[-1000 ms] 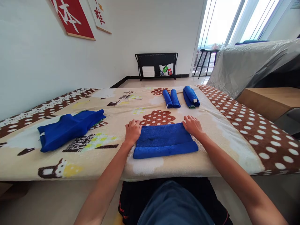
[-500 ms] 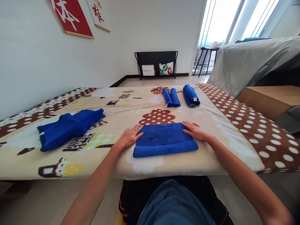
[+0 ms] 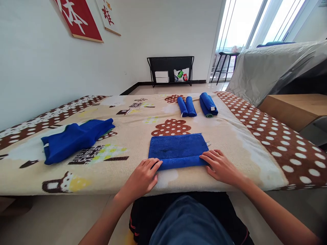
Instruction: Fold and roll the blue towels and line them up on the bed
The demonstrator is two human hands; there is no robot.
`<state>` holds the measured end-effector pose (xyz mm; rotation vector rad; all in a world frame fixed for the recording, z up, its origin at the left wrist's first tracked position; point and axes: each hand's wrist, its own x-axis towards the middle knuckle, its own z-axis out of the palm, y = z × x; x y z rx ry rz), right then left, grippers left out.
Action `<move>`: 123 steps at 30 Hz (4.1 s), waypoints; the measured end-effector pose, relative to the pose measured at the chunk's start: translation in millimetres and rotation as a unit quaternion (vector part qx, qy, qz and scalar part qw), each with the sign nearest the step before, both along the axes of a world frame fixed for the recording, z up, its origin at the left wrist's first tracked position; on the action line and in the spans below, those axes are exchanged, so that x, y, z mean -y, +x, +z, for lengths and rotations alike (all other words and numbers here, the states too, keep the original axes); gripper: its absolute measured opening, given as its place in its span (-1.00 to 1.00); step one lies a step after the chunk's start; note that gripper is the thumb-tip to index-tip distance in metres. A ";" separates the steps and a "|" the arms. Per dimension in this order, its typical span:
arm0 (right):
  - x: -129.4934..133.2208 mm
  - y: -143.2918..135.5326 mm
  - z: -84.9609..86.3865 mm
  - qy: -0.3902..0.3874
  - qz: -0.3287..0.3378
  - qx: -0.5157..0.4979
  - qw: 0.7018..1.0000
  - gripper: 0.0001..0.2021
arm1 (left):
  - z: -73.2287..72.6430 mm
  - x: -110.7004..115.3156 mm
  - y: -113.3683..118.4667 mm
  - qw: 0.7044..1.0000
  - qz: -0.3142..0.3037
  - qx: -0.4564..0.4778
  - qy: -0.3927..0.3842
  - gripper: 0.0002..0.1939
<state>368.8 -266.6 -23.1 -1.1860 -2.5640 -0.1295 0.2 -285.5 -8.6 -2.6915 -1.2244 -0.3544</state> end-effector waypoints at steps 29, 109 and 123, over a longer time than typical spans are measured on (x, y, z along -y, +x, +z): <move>13.2 -39.3 -34.1 0.097 -0.013 -0.005 0.995 -0.38 | -37.2 -11.4 44.3 0.994 0.042 -0.008 0.103 -0.50; -21.1 -23.0 -31.6 0.108 -0.063 -0.054 0.991 -0.55 | -25.2 -19.8 12.9 0.991 0.103 0.016 0.088 -0.49; -74.3 -98.2 -10.0 0.019 -0.023 -0.005 1.000 -0.42 | -16.3 -85.9 85.9 0.998 0.058 -0.012 0.022 -0.43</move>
